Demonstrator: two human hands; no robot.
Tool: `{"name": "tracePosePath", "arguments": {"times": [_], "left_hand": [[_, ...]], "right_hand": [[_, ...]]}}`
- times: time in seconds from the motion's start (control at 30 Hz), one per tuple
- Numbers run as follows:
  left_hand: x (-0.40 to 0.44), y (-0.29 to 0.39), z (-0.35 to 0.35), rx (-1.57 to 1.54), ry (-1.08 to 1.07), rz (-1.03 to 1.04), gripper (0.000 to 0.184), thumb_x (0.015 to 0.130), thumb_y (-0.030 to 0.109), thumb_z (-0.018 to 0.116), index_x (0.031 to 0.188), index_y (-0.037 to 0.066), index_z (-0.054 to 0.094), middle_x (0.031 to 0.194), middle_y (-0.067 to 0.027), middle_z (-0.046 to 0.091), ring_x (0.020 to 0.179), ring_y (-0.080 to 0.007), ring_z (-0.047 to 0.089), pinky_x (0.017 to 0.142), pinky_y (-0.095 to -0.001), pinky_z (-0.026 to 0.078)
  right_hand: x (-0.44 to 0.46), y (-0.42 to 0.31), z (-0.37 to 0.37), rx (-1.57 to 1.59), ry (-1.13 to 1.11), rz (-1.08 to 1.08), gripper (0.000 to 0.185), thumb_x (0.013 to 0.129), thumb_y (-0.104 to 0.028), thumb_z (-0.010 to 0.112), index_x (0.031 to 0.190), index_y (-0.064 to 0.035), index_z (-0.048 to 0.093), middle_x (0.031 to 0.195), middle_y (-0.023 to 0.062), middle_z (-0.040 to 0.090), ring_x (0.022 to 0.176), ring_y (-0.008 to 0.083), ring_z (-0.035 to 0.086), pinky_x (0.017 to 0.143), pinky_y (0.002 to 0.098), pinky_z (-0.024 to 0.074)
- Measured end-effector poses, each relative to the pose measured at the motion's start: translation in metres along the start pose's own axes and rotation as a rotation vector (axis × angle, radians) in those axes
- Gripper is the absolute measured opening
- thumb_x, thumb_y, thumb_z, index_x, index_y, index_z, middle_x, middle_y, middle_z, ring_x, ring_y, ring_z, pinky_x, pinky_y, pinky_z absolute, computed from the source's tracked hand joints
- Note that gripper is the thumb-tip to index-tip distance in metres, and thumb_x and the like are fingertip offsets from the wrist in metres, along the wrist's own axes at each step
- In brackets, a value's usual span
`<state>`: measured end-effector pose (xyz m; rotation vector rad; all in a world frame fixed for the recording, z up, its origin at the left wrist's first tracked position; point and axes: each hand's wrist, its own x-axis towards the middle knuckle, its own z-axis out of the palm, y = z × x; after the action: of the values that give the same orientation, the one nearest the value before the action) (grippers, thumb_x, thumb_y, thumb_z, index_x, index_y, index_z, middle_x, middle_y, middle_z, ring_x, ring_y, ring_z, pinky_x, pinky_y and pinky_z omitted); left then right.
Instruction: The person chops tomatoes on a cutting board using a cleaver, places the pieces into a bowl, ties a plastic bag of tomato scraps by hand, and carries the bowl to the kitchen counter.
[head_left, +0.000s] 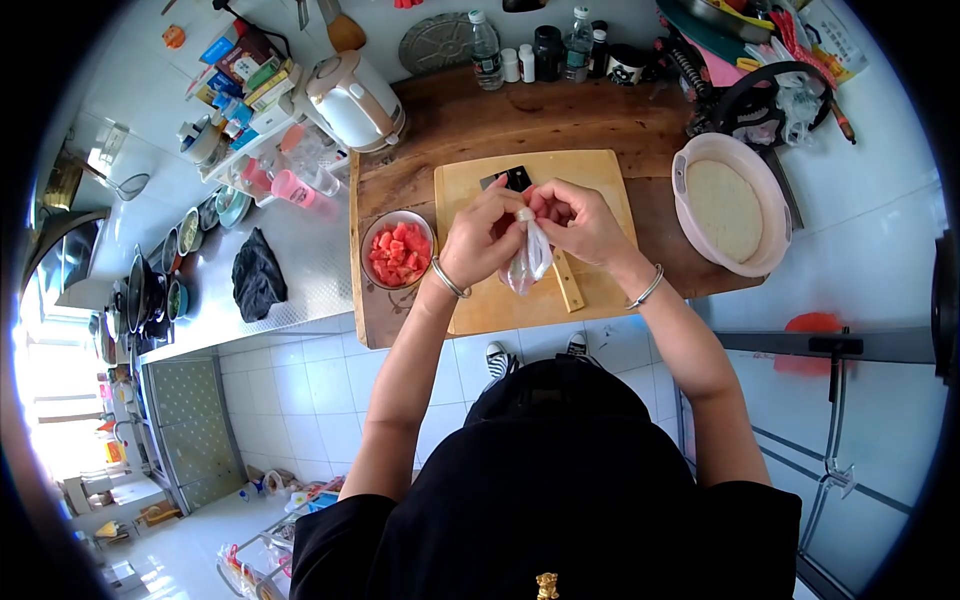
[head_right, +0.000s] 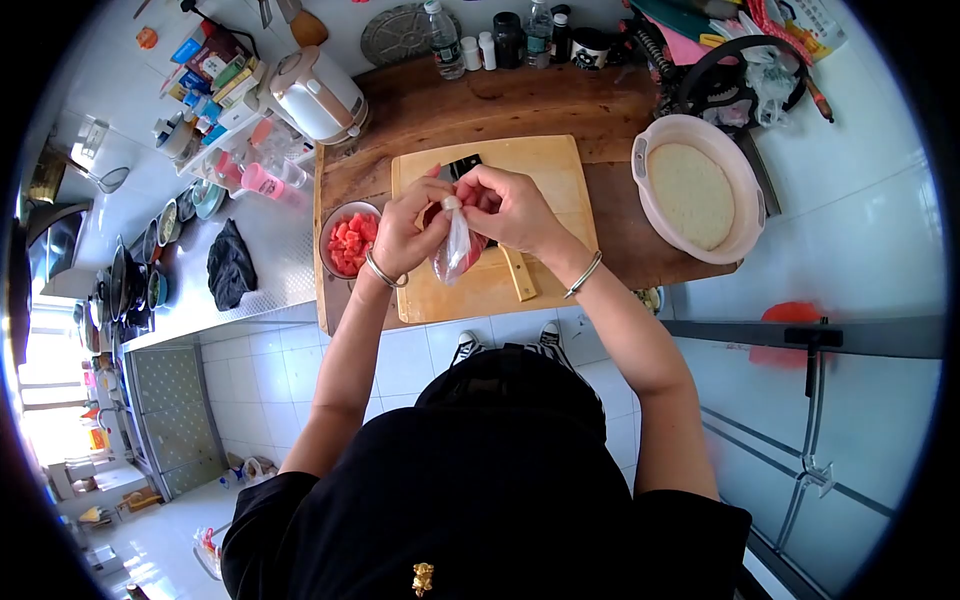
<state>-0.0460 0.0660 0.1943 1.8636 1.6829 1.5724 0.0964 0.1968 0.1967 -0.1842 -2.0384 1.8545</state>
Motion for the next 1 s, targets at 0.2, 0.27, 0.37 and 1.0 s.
{"name": "tracePosePath", "arguments": {"times": [0.2,0.27,0.37,1.0], "left_hand": [[-0.004,-0.005,0.004,-0.052,0.047,-0.031,0.012,0.077,0.001,0.063,0.089,0.001,0.061,0.084,-0.0117,0.066,0.079,-0.0256,0.067,0.108,-0.0486,0.037],[-0.006,-0.002,0.005,-0.042,0.049,-0.084,0.015,0.077,-0.005,0.060,0.091,0.000,0.060,0.090,-0.0124,0.067,0.082,-0.0214,0.066,0.108,-0.0451,0.039],[-0.011,-0.003,0.011,-0.033,0.111,-0.130,0.013,0.079,-0.006,0.060,0.091,0.000,0.060,0.087,-0.0109,0.067,0.080,-0.0180,0.067,0.104,-0.0406,0.044],[-0.026,0.001,0.006,0.219,0.205,-0.054,0.019,0.076,-0.002,0.065,0.088,0.013,0.062,0.084,-0.0018,0.066,0.084,-0.0210,0.065,0.105,-0.0506,0.031]], "right_hand": [[-0.003,0.003,0.008,-0.006,0.057,-0.015,0.012,0.086,-0.001,0.062,0.098,0.0023,0.060,0.082,0.0007,0.061,0.063,0.0026,0.057,0.054,0.0181,0.0491],[-0.004,0.003,0.012,-0.006,0.083,-0.011,0.011,0.086,-0.001,0.062,0.097,0.0022,0.060,0.083,0.0008,0.061,0.063,0.0026,0.057,0.054,0.0180,0.0490],[-0.004,0.005,0.020,0.054,0.181,0.008,0.010,0.082,-0.005,0.068,0.087,0.0002,0.061,0.073,-0.0022,0.060,0.063,0.0009,0.055,0.056,0.0169,0.0459],[-0.018,0.000,0.022,0.287,0.121,0.314,0.018,0.093,-0.016,0.060,0.095,0.0001,0.066,0.087,0.0056,0.068,0.076,0.0103,0.065,0.070,0.0230,0.0509]]}}
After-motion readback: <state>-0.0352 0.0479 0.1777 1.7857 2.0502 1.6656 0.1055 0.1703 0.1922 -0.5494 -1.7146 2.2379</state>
